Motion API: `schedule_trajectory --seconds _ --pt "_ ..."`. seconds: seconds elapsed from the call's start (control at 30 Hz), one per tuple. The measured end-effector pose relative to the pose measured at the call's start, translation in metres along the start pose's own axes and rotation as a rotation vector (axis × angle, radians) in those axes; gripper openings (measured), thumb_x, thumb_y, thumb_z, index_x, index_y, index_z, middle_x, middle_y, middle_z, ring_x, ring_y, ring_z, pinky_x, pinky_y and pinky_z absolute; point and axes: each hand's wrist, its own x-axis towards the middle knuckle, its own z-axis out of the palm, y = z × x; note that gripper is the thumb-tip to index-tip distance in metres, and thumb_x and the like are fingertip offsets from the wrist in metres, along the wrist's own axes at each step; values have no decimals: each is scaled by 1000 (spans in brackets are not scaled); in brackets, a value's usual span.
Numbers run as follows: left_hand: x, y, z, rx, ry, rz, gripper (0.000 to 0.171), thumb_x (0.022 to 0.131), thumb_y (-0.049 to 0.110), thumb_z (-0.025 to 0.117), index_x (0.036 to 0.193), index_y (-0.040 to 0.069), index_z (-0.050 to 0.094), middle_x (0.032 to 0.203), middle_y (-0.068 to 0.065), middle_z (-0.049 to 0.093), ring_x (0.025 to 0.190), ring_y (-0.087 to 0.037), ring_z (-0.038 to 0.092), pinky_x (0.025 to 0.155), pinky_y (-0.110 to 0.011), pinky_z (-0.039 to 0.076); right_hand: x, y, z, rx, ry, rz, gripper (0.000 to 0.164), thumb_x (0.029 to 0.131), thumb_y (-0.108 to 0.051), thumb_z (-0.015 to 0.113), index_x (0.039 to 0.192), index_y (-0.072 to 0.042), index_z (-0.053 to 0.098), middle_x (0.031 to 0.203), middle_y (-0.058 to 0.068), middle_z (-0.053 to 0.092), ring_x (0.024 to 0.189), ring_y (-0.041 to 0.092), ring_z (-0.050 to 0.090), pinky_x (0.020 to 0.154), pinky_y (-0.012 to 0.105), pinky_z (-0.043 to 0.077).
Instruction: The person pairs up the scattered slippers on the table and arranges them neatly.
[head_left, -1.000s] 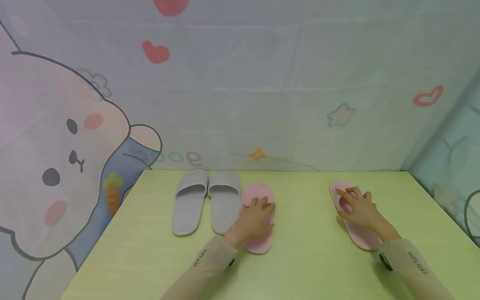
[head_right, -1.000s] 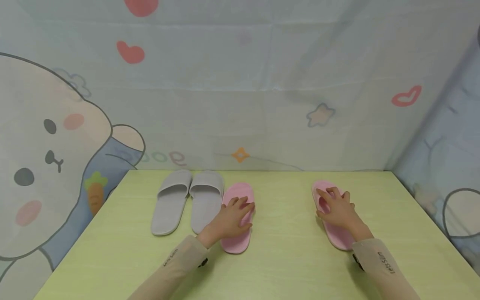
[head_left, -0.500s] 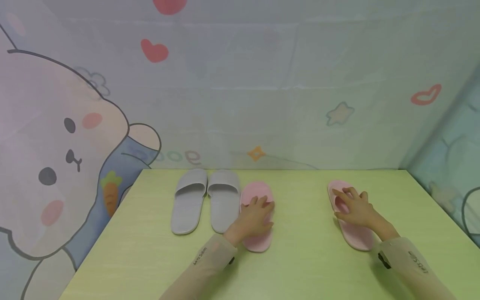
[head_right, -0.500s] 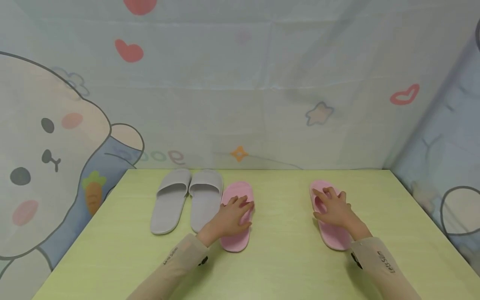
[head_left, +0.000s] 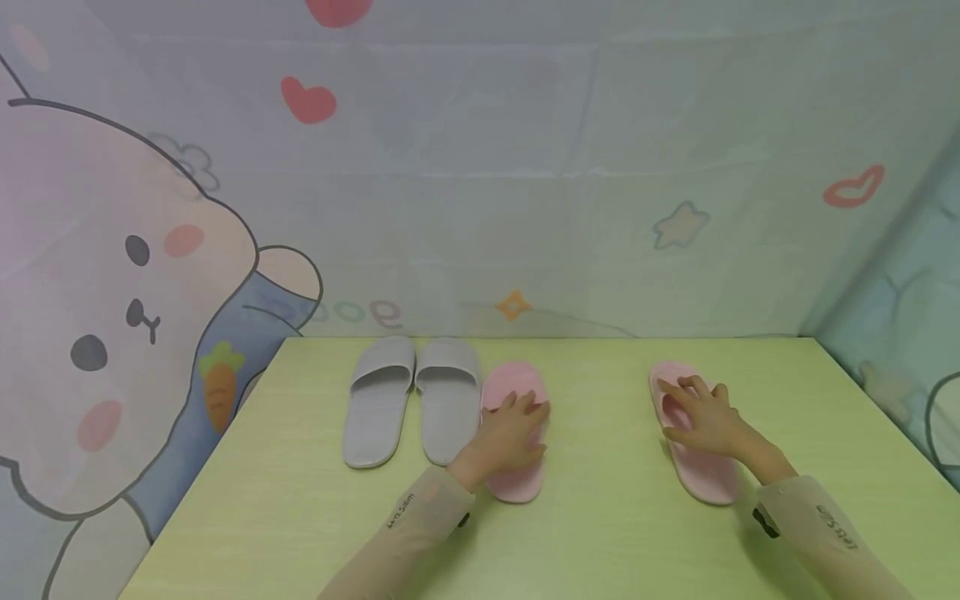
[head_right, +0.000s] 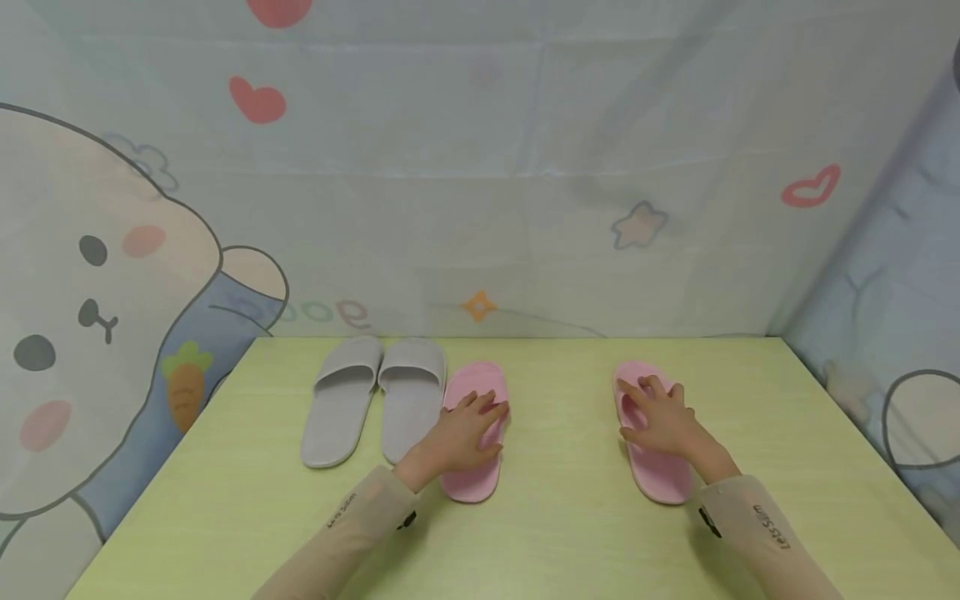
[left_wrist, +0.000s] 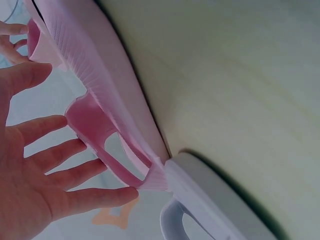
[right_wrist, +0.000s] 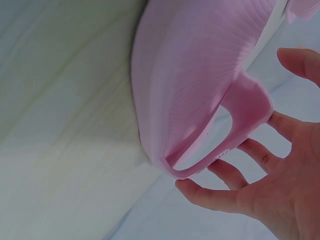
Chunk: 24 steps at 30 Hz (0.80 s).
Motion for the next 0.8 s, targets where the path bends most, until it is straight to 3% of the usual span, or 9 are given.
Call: schedule_trajectory --seconds 0.37,0.8 --pt "1 0 1 17 -9 -8 58 82 36 58 135 20 38 143 -10 34 129 -37 33 85 -62 39 1 -14 4 13 -7 -40 68 74 -30 66 131 -6 40 127 26 37 85 40 35 47 36 36" --pt "2 1 4 69 16 1 56 81 37 59 132 20 42 138 -9 39 125 -35 38 79 -58 44 3 -32 13 -3 2 -82 69 72 -29 67 132 -9 40 128 25 38 86 40 38 47 37 37"
